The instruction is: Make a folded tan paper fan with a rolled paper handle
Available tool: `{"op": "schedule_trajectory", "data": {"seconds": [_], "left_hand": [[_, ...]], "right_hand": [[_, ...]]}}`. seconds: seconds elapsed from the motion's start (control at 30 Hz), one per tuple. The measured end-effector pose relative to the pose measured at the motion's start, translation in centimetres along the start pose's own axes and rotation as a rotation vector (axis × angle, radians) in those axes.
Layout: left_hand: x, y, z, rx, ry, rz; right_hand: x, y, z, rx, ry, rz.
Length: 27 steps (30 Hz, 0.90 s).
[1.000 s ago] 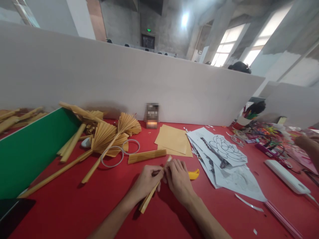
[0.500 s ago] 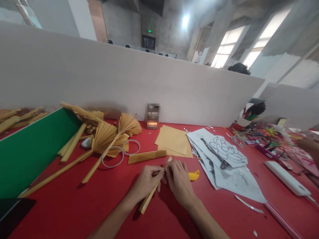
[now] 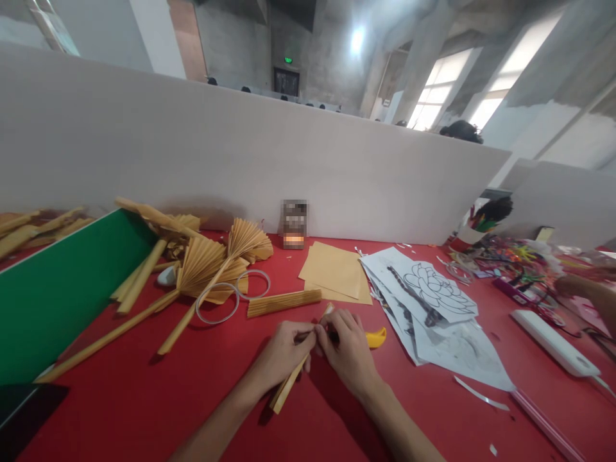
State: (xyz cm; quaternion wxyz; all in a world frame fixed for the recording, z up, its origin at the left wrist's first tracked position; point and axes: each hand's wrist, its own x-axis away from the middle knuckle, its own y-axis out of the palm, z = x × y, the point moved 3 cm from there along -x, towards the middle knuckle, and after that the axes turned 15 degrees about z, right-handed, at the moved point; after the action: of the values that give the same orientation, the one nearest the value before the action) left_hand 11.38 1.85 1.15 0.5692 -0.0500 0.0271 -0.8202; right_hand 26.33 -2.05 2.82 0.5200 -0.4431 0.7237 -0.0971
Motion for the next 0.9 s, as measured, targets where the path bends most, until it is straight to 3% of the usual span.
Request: {"op": "schedule_trajectory", "data": {"seconds": [0.4, 0.7, 0.8, 0.9], "left_hand": [[0.0, 0.1, -0.4, -0.029, 0.014, 0.002], [-0.3, -0.1, -1.1, 0.003, -0.045, 0.032], [-0.3, -0.1, -1.3, 0.037, -0.067, 0.033], [-0.3, -0.2, -1.3, 0.050, -0.079, 0.038]], "right_hand": [[0.0, -0.1, -0.1, -0.006, 0.003, -0.035], [-0.3, -0.7, 0.8, 0.039, 0.053, 0.022], [-0.8, -2.5, 2.3, 0.069, 0.125, 0.091], [0.2, -7.1, 4.5, 0.081, 0.284, 0.189]]}}
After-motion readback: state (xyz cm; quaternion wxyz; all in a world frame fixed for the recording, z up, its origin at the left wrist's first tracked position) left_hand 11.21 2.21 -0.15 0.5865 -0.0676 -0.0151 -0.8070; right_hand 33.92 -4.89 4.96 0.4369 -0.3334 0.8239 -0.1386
